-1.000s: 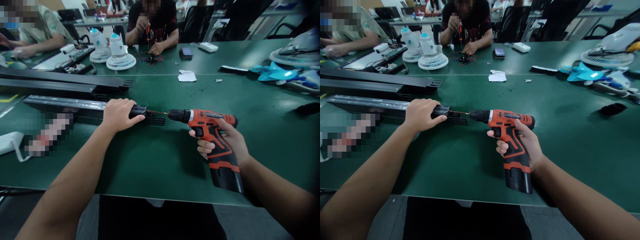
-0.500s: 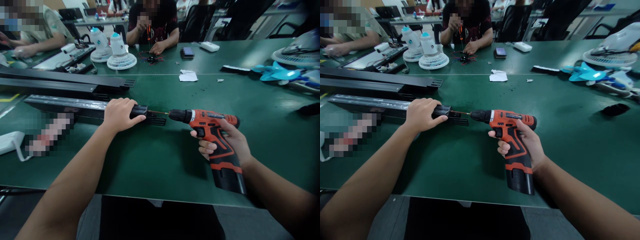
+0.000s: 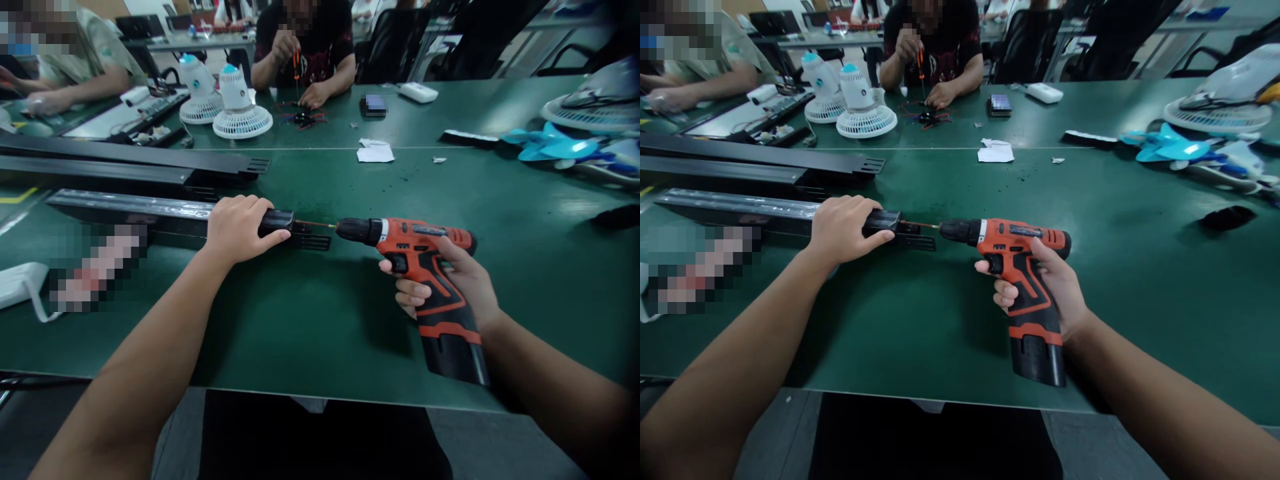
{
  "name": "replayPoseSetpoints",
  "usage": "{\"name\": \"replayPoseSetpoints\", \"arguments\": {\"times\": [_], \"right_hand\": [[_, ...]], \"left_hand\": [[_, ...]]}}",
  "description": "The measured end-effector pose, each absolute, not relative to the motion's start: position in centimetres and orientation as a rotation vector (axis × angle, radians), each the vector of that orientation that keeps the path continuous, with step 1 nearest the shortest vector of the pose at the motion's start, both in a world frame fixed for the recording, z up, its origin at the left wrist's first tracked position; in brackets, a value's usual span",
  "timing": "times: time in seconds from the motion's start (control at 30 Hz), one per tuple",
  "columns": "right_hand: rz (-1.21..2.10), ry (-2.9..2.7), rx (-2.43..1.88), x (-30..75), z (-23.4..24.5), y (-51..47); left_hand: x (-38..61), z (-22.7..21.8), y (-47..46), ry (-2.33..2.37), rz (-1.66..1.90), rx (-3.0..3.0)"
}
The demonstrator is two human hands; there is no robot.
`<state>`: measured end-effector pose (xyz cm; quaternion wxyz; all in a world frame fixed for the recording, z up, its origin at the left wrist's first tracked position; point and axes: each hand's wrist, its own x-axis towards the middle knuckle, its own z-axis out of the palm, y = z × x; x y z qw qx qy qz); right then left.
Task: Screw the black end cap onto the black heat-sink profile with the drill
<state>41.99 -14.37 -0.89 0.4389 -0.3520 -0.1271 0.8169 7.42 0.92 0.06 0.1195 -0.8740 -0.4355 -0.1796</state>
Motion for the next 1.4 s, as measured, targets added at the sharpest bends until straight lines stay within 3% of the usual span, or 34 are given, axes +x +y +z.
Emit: {"name": "replayPoseSetpoints", "arguments": {"times": [1.4], "right_hand": [[2.068, -0.356, -0.893, 42.39, -0.84, -14.37]], "left_hand": [[7.43, 0.16, 0.8, -1.298, -0.493, -2.565]]}}
